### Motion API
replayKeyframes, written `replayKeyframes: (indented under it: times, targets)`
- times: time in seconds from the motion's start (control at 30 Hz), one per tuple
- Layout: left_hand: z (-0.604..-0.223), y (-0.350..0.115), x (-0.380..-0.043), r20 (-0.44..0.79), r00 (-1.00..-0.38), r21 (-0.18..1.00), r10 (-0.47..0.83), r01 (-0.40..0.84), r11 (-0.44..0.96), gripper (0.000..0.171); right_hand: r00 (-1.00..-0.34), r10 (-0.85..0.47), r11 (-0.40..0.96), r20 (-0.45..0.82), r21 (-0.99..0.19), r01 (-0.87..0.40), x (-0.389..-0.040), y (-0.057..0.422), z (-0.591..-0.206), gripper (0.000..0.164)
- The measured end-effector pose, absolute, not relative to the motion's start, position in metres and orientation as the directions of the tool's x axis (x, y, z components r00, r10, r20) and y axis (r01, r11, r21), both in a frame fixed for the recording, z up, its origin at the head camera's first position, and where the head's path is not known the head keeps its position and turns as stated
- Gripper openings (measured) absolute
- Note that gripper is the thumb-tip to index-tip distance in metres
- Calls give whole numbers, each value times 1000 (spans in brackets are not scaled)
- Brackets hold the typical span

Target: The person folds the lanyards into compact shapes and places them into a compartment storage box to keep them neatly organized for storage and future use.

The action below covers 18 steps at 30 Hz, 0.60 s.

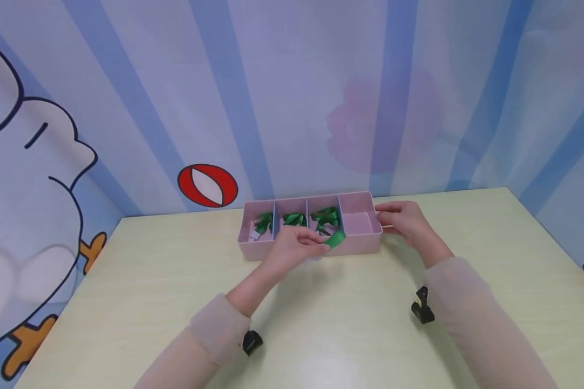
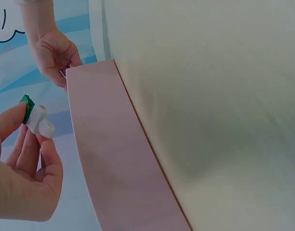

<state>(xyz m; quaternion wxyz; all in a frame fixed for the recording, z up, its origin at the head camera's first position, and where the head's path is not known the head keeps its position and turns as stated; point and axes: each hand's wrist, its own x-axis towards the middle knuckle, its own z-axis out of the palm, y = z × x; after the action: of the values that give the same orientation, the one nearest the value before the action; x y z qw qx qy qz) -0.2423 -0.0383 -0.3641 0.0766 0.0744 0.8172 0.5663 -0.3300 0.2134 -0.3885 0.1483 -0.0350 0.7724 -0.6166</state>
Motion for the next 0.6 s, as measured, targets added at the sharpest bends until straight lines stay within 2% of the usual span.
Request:
replayKeyframes:
  times: [0.27, 0.6]
  targets:
    - [-355, -22, -261, 2, -977, 920, 212, 85, 382, 11, -954, -208, 258, -218, -953, 161, -331, 212, -386, 48]
    - [-356, 4, -281, 168, -980, 875, 108, 198, 442, 10, -951, -207, 190, -228, -963, 190, -331, 213, -388, 50]
